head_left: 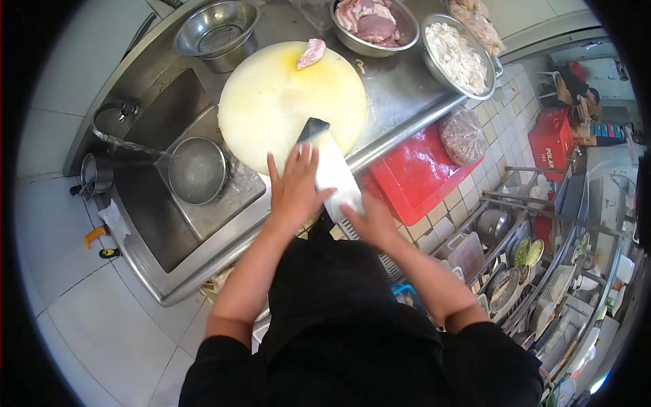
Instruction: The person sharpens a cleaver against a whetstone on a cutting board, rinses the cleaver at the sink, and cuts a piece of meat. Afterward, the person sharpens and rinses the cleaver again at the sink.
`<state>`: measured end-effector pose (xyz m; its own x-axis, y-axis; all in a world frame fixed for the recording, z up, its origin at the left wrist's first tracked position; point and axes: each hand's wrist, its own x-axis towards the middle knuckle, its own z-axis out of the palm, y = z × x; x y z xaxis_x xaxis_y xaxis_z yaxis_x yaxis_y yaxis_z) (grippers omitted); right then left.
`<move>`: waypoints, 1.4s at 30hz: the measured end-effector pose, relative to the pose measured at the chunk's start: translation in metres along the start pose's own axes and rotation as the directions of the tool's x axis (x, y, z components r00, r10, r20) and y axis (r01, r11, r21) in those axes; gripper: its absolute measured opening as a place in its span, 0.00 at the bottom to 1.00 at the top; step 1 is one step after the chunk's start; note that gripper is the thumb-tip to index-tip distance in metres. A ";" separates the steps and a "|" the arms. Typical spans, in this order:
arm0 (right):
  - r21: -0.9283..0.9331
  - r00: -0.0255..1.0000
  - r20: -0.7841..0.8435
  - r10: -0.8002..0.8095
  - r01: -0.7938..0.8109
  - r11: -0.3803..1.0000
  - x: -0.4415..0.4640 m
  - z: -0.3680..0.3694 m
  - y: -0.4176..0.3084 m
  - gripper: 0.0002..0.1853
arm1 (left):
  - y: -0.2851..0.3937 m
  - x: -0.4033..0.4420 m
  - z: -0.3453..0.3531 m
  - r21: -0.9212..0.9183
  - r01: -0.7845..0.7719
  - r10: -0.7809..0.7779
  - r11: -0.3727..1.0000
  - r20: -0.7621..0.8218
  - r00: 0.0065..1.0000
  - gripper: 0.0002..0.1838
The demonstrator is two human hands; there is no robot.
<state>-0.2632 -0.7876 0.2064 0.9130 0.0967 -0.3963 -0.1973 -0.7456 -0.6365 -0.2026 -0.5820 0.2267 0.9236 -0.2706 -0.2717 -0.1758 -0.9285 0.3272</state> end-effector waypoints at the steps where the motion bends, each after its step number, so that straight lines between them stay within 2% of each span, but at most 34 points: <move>1: 0.033 1.000 0.007 -0.001 0.000 0.999 -0.006 -0.003 -0.001 0.30 | 0.000 -0.005 0.001 -0.046 -0.001 0.001 0.999 0.002 1.000 0.51; 2: 0.066 1.000 0.015 -0.003 0.002 0.998 -0.007 -0.005 -0.003 0.30 | 0.000 -0.007 0.001 -0.092 -0.001 0.001 0.996 0.004 1.000 0.51; 4: -0.045 1.000 -0.004 -0.025 0.025 0.999 0.046 -0.011 -0.008 0.30 | -0.017 0.034 -0.001 0.013 0.020 -0.019 1.000 -0.080 0.997 0.51; 6: -0.086 0.997 -0.014 0.075 -0.076 0.993 0.105 -0.034 -0.050 0.30 | -0.044 0.103 -0.016 0.051 0.044 -0.039 0.998 -0.086 0.995 0.51; 8: -0.153 0.994 -0.106 0.020 -0.036 0.988 0.155 -0.032 -0.064 0.31 | -0.059 0.154 -0.042 0.060 0.069 -0.068 0.996 -0.019 0.997 0.51; 11: -0.152 0.993 -0.113 0.016 -0.033 0.988 0.145 -0.028 -0.062 0.31 | -0.051 0.148 -0.048 0.111 0.049 -0.052 0.993 0.016 0.999 0.53; 12: -0.139 0.997 -0.045 0.058 -0.064 0.988 0.122 -0.028 -0.054 0.31 | -0.046 0.125 -0.035 0.102 0.029 -0.030 0.994 0.003 1.000 0.52; 13: -0.131 0.997 -0.021 0.074 -0.076 0.989 0.097 -0.019 -0.038 0.32 | -0.037 0.096 -0.018 0.058 0.033 -0.032 0.998 -0.014 0.999 0.52; 14: -0.115 1.000 0.014 0.019 -0.017 0.993 0.067 -0.009 -0.014 0.31 | -0.027 0.059 -0.004 0.036 0.000 0.002 0.999 -0.068 0.998 0.52; 15: 0.040 0.999 -0.025 -0.026 0.027 0.999 0.030 -0.007 -0.008 0.30 | -0.011 0.025 -0.004 0.040 -0.004 0.005 0.999 -0.033 0.999 0.52; 16: -0.044 0.997 -0.031 -0.068 0.067 0.997 0.003 -0.010 -0.006 0.28 | 0.000 0.002 -0.001 -0.038 -0.006 0.006 0.999 0.001 1.000 0.53; 18: 0.040 0.999 0.054 -0.004 0.002 0.999 -0.003 -0.018 -0.003 0.28 | 0.002 -0.003 -0.002 -0.061 -0.006 0.006 0.998 0.012 1.000 0.52; 20: 0.004 0.999 0.033 -0.029 0.029 1.000 0.054 -0.015 -0.005 0.29 | -0.017 0.040 -0.006 0.032 0.000 0.002 0.999 -0.086 0.996 0.51; 22: -0.201 0.999 -0.035 0.031 -0.038 0.979 0.130 -0.030 -0.044 0.30 | -0.042 0.114 -0.035 0.022 0.071 -0.070 0.997 -0.032 0.997 0.53; 23: -0.249 0.996 -0.094 0.005 -0.029 0.968 0.160 -0.036 -0.061 0.28 | -0.046 0.147 -0.060 0.068 0.142 -0.142 0.988 -0.002 0.990 0.55; 24: -0.274 0.990 -0.135 -0.034 -0.004 0.962 0.175 -0.050 -0.087 0.24 | -0.056 0.172 -0.069 0.067 0.138 -0.127 0.988 -0.148 0.981 0.57; 25: -0.311 0.972 -0.212 -0.098 0.028 0.950 0.181 -0.062 -0.103 0.21 | -0.064 0.190 -0.075 0.008 0.070 -0.061 0.998 -0.401 0.914 0.54; 26: -0.355 0.955 -0.236 -0.179 0.087 0.931 0.180 -0.078 -0.113 0.18 | -0.057 0.185 -0.090 0.009 0.067 -0.057 0.998 -0.403 0.913 0.54; 27: -0.381 0.929 -0.250 -0.274 0.166 0.909 0.172 -0.091 -0.114 0.15 | -0.052 0.181 -0.108 0.125 -0.101 0.156 0.987 -0.594 0.789 0.49; 28: -0.408 0.892 -0.262 -0.369 0.244 0.880 0.163 -0.102 -0.110 0.13 | -0.046 0.176 -0.121 0.273 -0.230 0.357 0.934 -0.726 0.587 0.43; 29: -0.411 0.886 -0.231 -0.403 0.286 0.865 0.150 -0.109 -0.101 0.15 | -0.043 0.168 -0.122 0.276 -0.229 0.358 0.934 -0.732 0.580 0.43; 31: -0.449 0.886 -0.178 -0.427 0.314 0.837 0.107 -0.111 -0.076 0.21 | -0.033 0.127 -0.104 0.349 -0.319 0.473 0.881 -0.636 0.610 0.31; 32: -0.483 0.893 -0.161 -0.421 0.301 0.822 0.084 -0.107 -0.062 0.24 | -0.027 0.108 -0.080 0.228 -0.343 0.407 0.911 -0.630 0.662 0.24; 34: -0.540 0.906 -0.190 -0.379 0.226 0.811 0.043 -0.092 -0.030 0.29 | -0.010 0.067 -0.034 0.080 -0.372 0.352 0.925 -0.553 0.755 0.24; 35: -0.544 0.905 -0.184 -0.383 0.231 0.807 0.032 -0.086 -0.016 0.29 | -0.005 0.057 0.005 0.029 -0.418 0.336 0.908 -0.647 0.685 0.26; 37: -0.600 0.823 -0.316 -0.472 0.212 0.771 0.022 -0.077 0.006 0.29 | 0.011 0.040 0.041 -0.094 -0.406 0.239 0.909 -0.681 0.692 0.27; 40: -0.645 0.790 -0.255 -0.557 0.290 0.707 0.036 -0.071 0.018 0.27 | 0.009 0.038 0.065 -0.192 -0.346 0.140 0.918 -0.658 0.739 0.27; 42: -0.669 0.812 -0.209 -0.545 0.288 0.685 0.051 -0.061 0.015 0.29 | -0.010 0.039 0.073 -0.153 -0.311 0.131 0.938 -0.674 0.727 0.28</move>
<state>-0.1975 -0.8342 0.2166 0.9235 0.3473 0.1631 0.3666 -0.9241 -0.1081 -0.1899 -0.6021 0.1465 0.8780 -0.1471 0.4555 -0.4001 -0.7478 0.5298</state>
